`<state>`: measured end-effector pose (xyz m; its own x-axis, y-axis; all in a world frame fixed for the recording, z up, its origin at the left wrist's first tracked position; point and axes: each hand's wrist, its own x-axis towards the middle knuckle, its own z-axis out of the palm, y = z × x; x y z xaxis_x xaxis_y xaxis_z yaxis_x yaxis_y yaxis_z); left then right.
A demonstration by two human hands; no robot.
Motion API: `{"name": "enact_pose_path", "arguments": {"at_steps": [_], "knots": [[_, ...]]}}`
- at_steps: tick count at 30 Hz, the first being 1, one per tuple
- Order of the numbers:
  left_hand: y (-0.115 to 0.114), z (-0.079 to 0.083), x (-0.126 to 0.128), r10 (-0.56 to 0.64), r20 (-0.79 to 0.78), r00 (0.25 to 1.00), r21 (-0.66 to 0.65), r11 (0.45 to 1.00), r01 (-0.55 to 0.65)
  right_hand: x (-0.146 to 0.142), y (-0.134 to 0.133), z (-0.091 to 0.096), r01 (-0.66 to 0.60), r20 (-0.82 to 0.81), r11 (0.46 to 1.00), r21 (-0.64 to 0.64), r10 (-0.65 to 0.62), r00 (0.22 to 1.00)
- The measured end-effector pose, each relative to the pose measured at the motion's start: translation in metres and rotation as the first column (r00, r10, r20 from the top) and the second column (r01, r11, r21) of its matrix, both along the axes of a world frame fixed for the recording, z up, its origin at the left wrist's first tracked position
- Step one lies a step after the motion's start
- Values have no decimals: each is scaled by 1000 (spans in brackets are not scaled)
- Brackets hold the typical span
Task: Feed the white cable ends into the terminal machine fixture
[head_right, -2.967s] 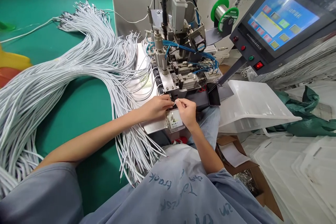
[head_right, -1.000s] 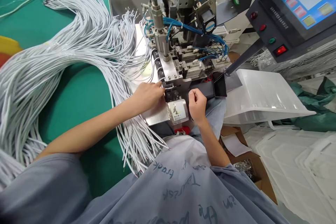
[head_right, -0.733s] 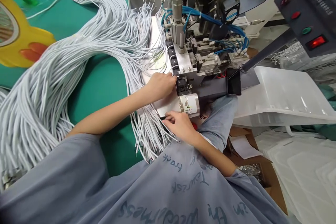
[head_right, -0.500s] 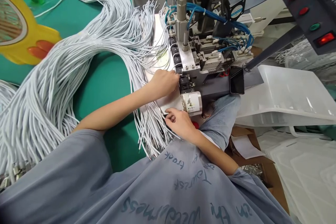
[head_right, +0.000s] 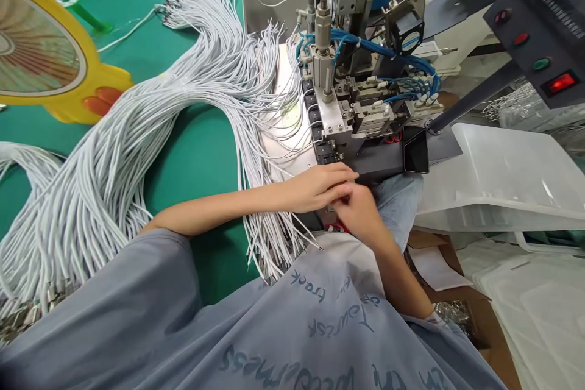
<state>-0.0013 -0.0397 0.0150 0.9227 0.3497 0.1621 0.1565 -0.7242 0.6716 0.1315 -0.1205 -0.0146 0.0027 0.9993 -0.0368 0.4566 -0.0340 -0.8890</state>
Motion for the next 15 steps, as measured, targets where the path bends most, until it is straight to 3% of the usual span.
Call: {"name": "enact_pose_path", "arguments": {"at_steps": [3, 6, 11, 15], "knots": [[11, -7, -1, 125, 0, 992, 11, 992, -125, 20, 15, 2, 201, -225, 979, 14, -193, 955], [23, -12, -1, 205, 65, 977, 58, 976, -209, 24, 28, -1, 326, -417, 945, -3, -298, 859], [30, -9, -2, 281, 193, 940, 31, 956, -292, 10, 34, 2, 358, -627, 933, -42, -303, 718], [30, -6, -2, 328, 206, 922, 0, 942, -335, 2, 35, 3, 387, -626, 921, -51, -331, 706]]}}
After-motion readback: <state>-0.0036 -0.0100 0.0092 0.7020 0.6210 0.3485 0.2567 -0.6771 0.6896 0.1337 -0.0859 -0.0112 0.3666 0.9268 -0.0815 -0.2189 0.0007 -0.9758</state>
